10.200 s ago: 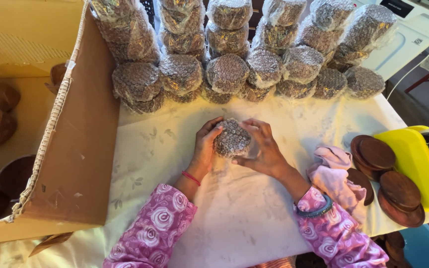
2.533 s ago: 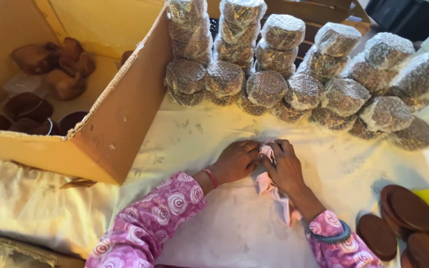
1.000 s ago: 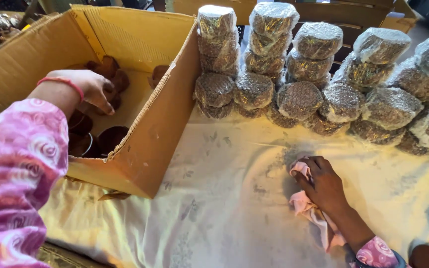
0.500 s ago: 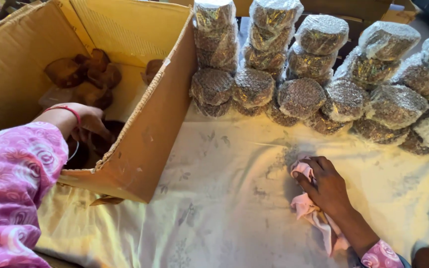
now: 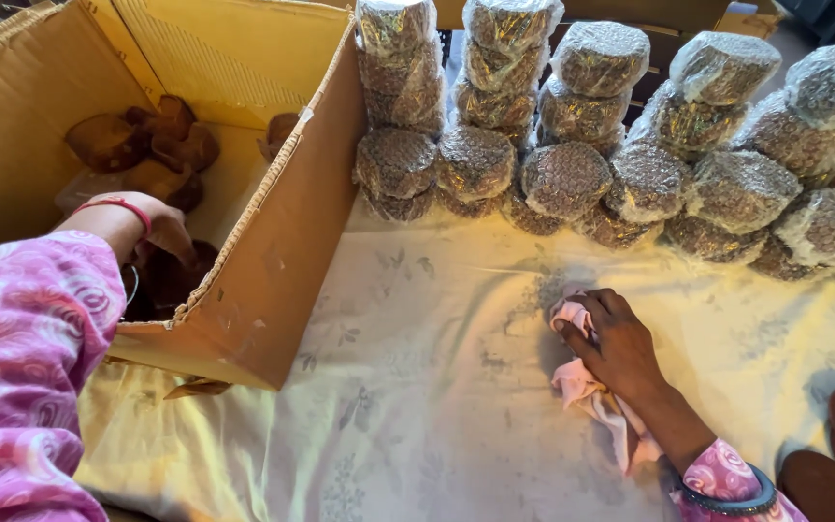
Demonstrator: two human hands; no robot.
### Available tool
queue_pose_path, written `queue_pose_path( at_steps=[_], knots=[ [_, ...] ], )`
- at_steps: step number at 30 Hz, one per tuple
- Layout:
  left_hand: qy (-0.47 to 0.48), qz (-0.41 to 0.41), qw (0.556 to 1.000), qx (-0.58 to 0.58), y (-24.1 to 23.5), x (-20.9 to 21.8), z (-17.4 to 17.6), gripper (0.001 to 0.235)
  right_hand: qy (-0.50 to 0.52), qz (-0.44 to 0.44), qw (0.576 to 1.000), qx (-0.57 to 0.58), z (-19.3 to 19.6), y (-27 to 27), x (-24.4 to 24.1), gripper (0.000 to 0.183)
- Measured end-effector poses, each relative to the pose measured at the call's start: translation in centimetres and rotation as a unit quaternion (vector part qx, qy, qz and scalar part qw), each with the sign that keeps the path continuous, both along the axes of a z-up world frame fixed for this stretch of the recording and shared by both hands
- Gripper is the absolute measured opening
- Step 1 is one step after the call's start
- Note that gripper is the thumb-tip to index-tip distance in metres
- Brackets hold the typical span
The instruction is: The person wraps brown discs in bubble wrap and uses a pink cloth to wipe bowl-like objects before placing them into a cardboard box.
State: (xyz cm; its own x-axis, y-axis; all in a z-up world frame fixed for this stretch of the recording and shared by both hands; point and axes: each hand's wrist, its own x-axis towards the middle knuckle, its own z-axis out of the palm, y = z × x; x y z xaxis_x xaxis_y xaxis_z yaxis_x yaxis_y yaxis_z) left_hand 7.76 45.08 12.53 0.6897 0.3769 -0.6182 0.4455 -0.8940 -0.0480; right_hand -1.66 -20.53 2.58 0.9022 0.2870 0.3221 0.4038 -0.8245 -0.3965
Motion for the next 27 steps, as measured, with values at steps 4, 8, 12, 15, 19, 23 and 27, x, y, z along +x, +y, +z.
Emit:
queue_pose_path(
  at_steps=[4,8,12,15,19,23,27],
  knots=[
    [-0.007,0.025,0.999,-0.036,-1.4,-1.4,0.3,0.057,0.007,-0.01,1.0,-0.001,0.3,0.1,0.0,0.046],
    [-0.011,0.042,0.997,-0.059,-2.1,-1.0,0.9,0.057,0.011,-0.007,1.0,0.005,0.2,0.2,-0.2,0.044],
    [-0.008,0.051,0.995,-0.085,-2.4,0.1,0.2,0.058,-0.054,-0.01,0.998,0.037,0.3,0.8,-0.8,0.043],
    [-0.007,0.063,0.992,-0.106,-2.3,0.6,-0.2,0.059,-0.09,-0.004,0.995,0.038,0.5,0.9,-0.8,0.047],
    [-0.01,0.084,0.988,-0.13,-2.0,0.7,0.4,0.06,-0.046,0.002,0.999,-0.003,-0.1,0.7,-0.6,0.06],
    [-0.011,0.099,0.983,-0.152,-2.9,0.0,2.3,0.061,-0.016,0.013,0.999,-0.029,0.2,0.8,-0.7,0.064],
    [-0.091,-0.052,0.992,-0.063,-3.0,0.2,4.2,0.066,-0.017,0.01,0.999,-0.045,0.0,0.9,-0.6,0.064]
  ],
)
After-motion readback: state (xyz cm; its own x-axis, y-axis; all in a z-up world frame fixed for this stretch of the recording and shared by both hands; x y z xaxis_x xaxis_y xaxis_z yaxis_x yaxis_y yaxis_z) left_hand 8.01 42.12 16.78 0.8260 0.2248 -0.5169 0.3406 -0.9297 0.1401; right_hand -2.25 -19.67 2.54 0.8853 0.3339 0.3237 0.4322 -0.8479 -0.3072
